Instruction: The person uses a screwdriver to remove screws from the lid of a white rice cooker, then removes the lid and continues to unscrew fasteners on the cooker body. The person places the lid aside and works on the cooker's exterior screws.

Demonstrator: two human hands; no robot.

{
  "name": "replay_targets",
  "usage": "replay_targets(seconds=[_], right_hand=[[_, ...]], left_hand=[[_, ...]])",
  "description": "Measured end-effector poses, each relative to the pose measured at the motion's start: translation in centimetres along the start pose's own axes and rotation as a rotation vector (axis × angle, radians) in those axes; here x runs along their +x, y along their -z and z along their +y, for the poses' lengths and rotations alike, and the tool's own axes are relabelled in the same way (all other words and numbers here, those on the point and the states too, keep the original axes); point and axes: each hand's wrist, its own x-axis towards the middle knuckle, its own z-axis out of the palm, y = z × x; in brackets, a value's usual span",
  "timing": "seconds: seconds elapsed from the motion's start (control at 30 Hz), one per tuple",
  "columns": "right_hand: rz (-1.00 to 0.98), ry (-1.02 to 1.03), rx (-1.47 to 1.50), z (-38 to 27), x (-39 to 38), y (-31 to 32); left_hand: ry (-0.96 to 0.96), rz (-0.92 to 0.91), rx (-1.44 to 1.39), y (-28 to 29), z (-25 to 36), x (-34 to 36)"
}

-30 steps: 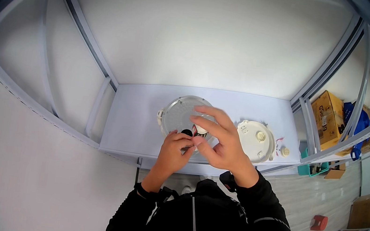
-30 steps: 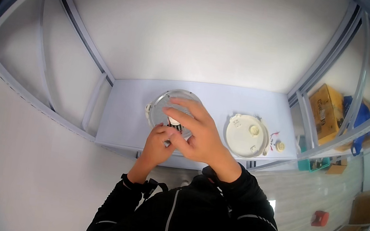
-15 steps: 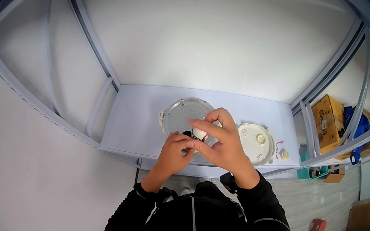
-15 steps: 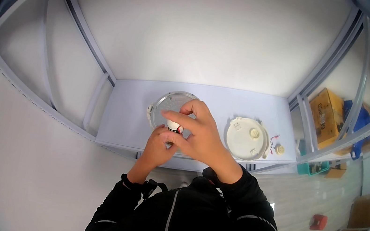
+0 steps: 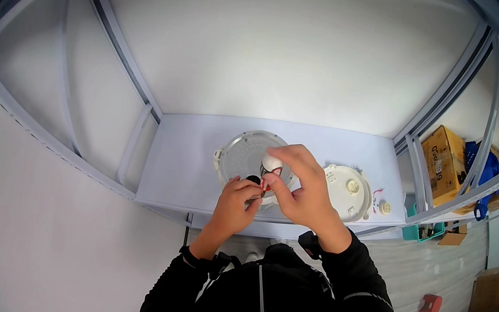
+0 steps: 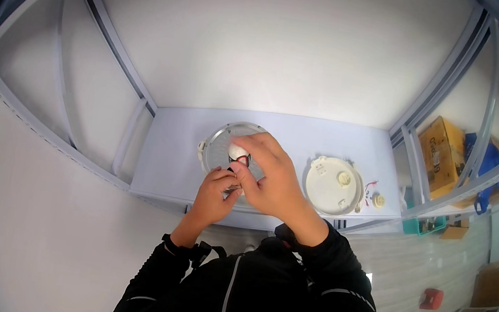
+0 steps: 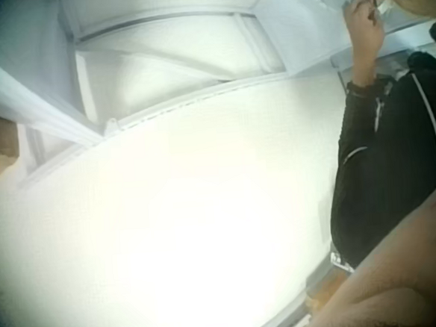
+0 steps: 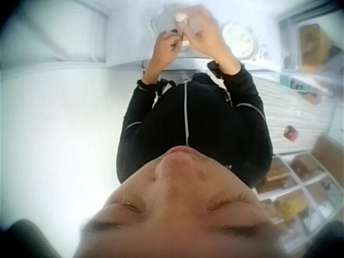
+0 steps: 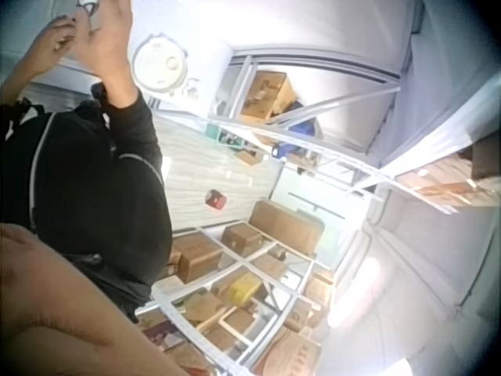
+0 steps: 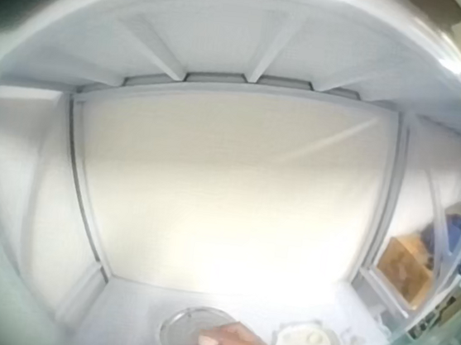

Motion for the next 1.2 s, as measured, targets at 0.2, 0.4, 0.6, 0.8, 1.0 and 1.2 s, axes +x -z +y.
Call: replay_targets(seconds=[0.2, 0.4, 0.6, 0.8, 1.0, 1.2], right_hand=[[-0.002, 0.105, 0.013, -0.1, 0.3, 0.0], [-0.073, -0.018, -0.031, 0.2, -0.2, 0.5], [-0.047, 0.107, -0.002, 0.2, 0.4, 0.5], [-0.105, 0.057, 0.019, 1.0, -0.1, 0.9], [-0.034, 0.059, 0.066, 0.5, 0.3, 0.1], [-0.091, -0.019, -0.013, 0.3, 0.3, 0.6]], left_hand=[[0.034, -0.024, 0.043, 0.3, 0.9, 0.5], [0.011, -0.087, 0.147, 0.9, 1.9, 1.1], [0.057, -0.146, 0.213, 1.0, 2.3, 1.5], [0.046, -0.16, 0.244, 1.0, 2.3, 1.8], [0.088, -0.178, 0.289, 1.2, 2.7, 1.9], [0.071, -0.166, 0.272, 1.1, 2.6, 1.9]])
